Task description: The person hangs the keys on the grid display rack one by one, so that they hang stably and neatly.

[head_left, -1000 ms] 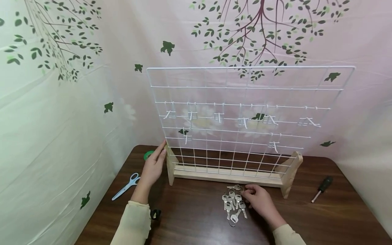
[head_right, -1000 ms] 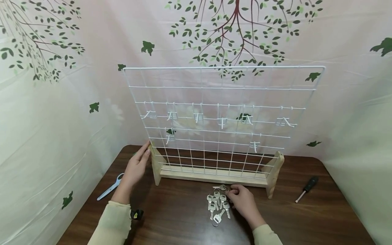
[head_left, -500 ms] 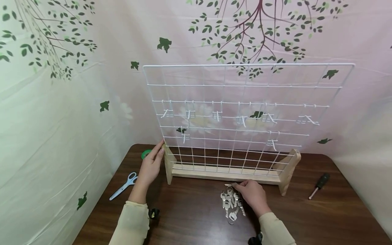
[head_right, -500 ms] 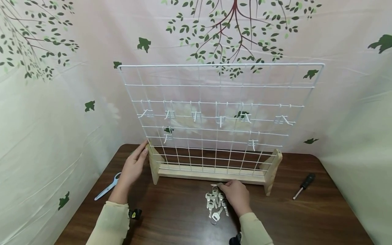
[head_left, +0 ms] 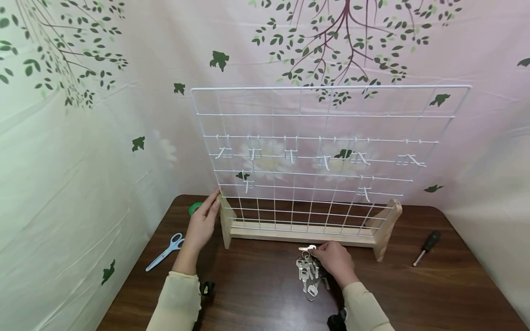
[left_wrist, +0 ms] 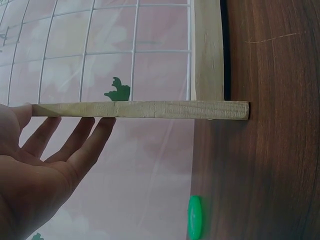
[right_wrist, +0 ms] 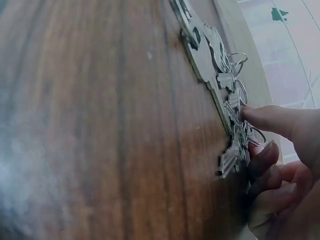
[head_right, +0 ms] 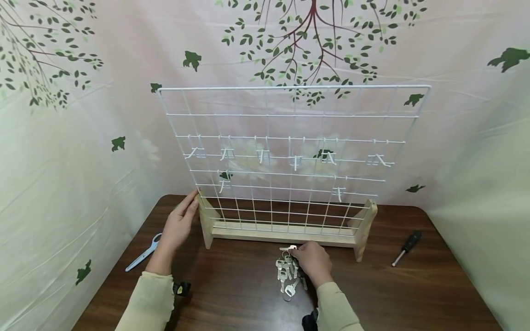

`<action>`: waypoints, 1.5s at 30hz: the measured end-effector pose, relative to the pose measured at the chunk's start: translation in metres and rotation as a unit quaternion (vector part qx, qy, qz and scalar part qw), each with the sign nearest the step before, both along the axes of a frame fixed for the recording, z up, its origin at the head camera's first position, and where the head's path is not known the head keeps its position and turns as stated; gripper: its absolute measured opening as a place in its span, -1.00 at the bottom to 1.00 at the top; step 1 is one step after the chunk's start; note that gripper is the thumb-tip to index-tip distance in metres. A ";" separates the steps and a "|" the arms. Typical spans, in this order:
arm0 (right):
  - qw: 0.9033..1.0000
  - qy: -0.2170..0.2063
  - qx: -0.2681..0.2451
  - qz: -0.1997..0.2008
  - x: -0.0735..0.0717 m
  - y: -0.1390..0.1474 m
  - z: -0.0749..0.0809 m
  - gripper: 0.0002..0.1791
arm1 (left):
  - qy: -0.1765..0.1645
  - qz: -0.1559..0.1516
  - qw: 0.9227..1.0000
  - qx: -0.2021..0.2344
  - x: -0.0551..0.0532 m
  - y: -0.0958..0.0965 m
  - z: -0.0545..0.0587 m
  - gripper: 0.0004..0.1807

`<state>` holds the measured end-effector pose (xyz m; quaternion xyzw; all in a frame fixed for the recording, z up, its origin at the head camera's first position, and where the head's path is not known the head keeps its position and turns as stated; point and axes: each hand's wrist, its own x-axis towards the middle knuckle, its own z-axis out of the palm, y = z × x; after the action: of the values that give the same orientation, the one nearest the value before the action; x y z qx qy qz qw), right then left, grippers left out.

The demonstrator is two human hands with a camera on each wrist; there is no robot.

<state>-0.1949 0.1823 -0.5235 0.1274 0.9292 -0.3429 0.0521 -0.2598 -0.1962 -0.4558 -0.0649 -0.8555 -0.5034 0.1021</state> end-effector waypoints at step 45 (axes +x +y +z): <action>0.948 0.198 -0.203 0.147 0.046 -0.029 0.105 -0.85 | 0.001 0.002 0.999 0.043 0.002 0.002 0.002 -0.48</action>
<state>-0.1491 0.1529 -0.4188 -0.0942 0.8399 -0.5314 -0.0579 -0.2577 -0.1938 -0.4540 -0.0587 -0.8329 -0.5399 0.1065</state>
